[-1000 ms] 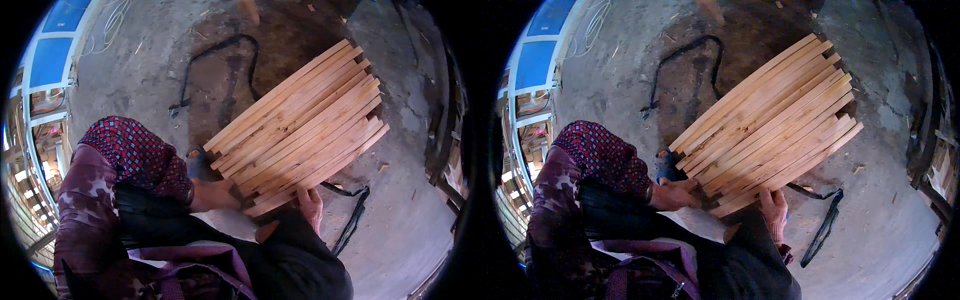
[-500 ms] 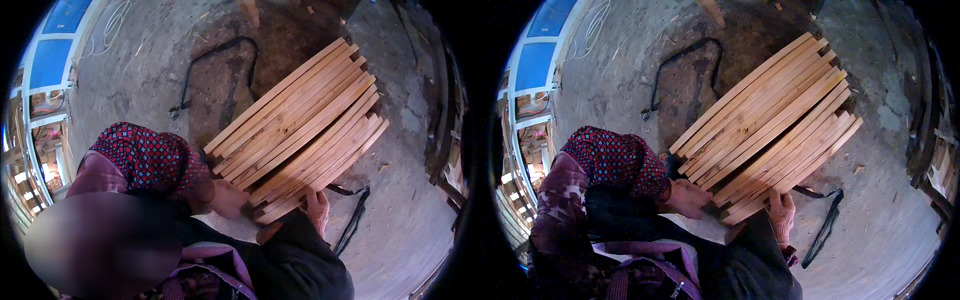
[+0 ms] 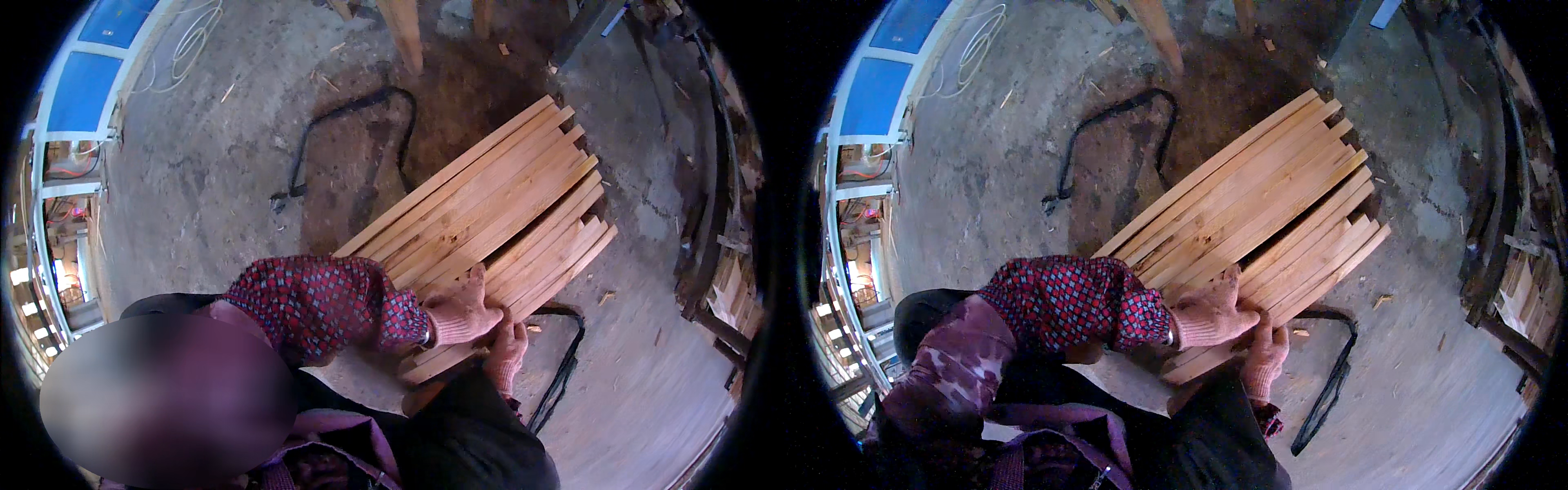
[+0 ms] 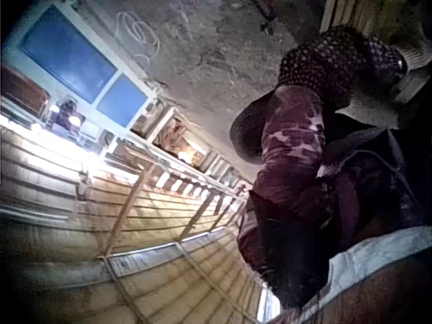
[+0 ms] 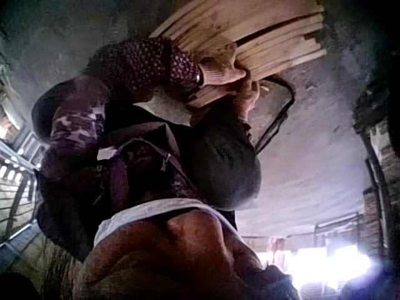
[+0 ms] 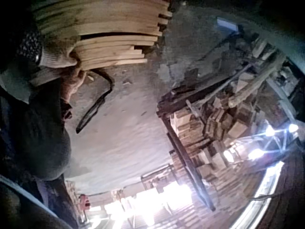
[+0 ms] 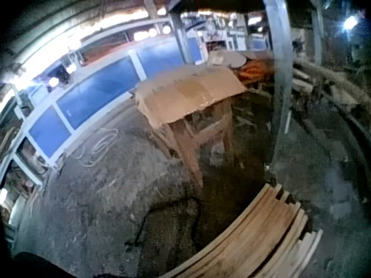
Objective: The person gathers wooden planks and secures them into bundles using a black strap. They walk through a workshop, pick up a stack of planks, wrap the strap around them, and tighten it. The person then places the finished bundle on a table and repeats the process with another stack of planks.
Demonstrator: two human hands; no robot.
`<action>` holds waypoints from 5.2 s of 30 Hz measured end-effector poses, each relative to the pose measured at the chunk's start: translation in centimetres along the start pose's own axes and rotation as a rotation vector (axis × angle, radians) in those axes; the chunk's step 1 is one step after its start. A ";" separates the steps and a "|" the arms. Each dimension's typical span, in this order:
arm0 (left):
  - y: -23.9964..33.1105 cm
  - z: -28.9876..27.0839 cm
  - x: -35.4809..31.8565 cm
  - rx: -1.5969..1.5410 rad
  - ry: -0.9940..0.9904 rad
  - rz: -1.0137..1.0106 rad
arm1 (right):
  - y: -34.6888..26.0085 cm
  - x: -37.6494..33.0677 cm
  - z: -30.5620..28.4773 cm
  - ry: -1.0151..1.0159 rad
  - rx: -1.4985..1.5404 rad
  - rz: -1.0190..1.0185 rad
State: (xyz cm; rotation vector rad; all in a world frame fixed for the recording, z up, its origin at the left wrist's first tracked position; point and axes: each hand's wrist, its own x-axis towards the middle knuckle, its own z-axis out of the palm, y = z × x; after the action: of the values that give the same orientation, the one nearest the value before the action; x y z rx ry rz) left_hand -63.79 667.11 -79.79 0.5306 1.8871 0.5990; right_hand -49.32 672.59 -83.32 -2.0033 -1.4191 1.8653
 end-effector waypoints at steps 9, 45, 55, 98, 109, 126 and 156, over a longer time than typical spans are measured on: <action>3.5 -1.8 -3.4 0.382 0.228 0.519 | -1.5 -4.0 -0.1 0.153 0.058 -0.185; -0.5 -17.1 1.2 0.509 0.167 0.389 | -4.6 4.7 8.1 -0.104 -0.048 -0.164; 1.5 -15.1 0.0 0.836 0.176 0.247 | -6.6 2.0 4.8 -0.119 -0.151 -0.248; -0.1 -13.5 0.3 0.843 0.313 0.433 | -5.8 2.7 -2.7 0.235 0.695 -0.218; -0.1 -12.1 0.6 0.482 0.505 0.322 | -27.7 -4.0 10.1 -0.471 -0.160 -0.587; -3.1 -13.5 1.8 -0.560 0.287 0.310 | -29.1 -5.6 36.3 -1.219 -1.147 -1.302; -4.8 -15.4 1.8 -0.100 0.549 -0.040 | -25.0 2.8 19.8 -0.681 0.160 -0.236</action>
State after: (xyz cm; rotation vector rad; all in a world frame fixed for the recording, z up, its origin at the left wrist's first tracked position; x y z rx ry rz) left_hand -79.14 661.92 -78.86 0.2751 2.3581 0.8712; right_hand -79.92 678.51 -75.88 -1.1005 -1.4696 2.5624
